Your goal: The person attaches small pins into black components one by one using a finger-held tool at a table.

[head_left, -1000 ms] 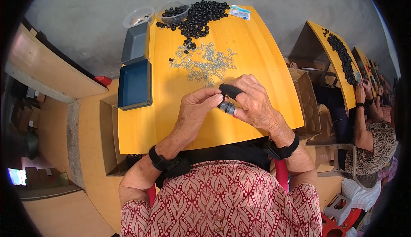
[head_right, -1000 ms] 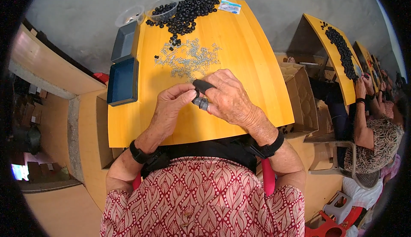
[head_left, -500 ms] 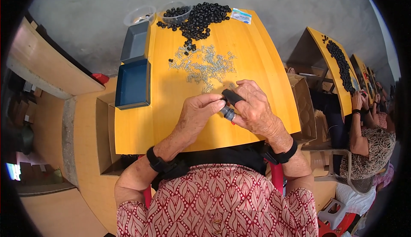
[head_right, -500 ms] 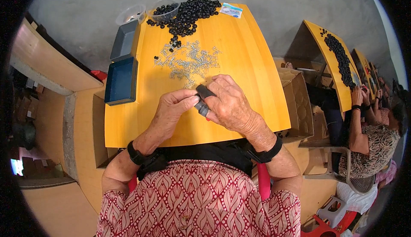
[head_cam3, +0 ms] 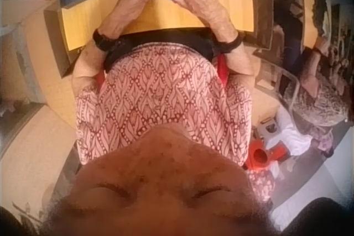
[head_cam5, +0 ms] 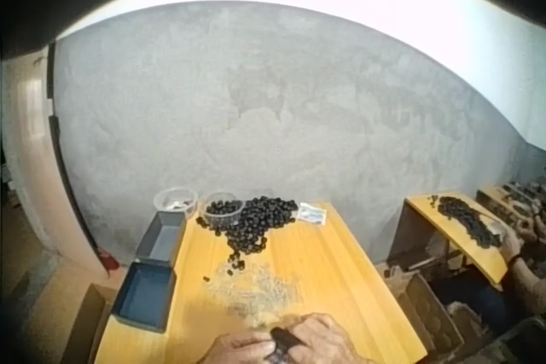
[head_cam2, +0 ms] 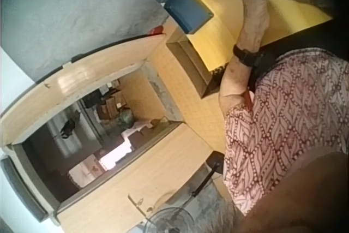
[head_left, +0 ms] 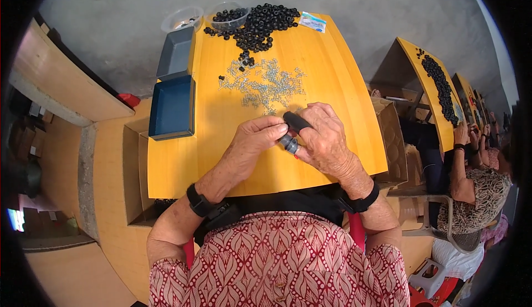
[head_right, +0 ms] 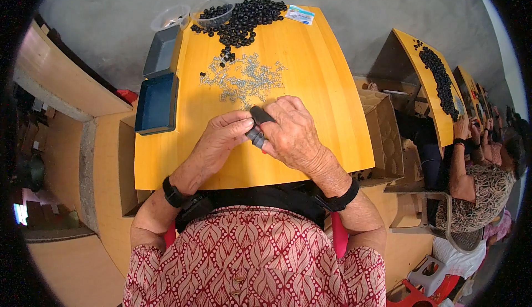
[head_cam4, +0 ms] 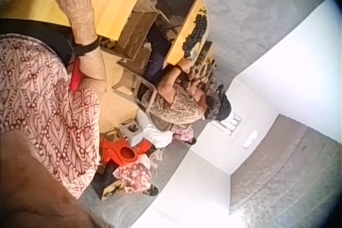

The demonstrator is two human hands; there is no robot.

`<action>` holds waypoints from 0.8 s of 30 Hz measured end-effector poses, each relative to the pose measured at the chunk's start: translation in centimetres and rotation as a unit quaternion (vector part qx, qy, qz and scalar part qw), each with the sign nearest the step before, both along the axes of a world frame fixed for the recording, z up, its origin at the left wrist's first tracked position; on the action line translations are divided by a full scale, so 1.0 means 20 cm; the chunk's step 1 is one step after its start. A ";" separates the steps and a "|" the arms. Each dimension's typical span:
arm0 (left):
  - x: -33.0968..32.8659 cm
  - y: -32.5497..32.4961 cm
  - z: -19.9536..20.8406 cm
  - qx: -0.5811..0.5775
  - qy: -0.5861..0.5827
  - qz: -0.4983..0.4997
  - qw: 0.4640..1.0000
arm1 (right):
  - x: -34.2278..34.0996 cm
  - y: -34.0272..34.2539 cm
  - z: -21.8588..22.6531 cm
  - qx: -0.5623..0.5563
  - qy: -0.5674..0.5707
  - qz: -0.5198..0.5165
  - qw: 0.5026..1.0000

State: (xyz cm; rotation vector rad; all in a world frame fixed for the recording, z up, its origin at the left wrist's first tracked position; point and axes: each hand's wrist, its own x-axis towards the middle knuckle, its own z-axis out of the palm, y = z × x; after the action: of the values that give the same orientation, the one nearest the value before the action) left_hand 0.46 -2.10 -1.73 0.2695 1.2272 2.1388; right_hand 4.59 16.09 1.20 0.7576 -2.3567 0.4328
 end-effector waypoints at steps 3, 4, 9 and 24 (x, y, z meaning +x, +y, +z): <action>-0.01 0.01 -0.01 0.002 0.015 -0.009 1.000 | 0.01 -0.01 0.04 -0.007 -0.019 -0.009 1.000; -0.01 0.01 -0.01 0.005 0.019 -0.004 1.000 | 0.01 -0.01 0.04 -0.007 -0.019 -0.009 1.000; 0.01 0.02 -0.01 -0.012 0.041 0.017 0.999 | 0.00 0.00 0.03 0.017 -0.009 -0.004 1.000; 0.00 -0.02 0.02 -0.105 0.155 -0.031 0.982 | 0.00 0.03 -0.02 -0.014 -0.013 0.025 0.999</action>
State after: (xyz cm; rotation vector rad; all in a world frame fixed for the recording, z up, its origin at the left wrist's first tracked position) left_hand 0.38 -2.48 -1.41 0.5568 1.5868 1.9422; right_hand 4.56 16.67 0.75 0.8048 -2.3548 0.4998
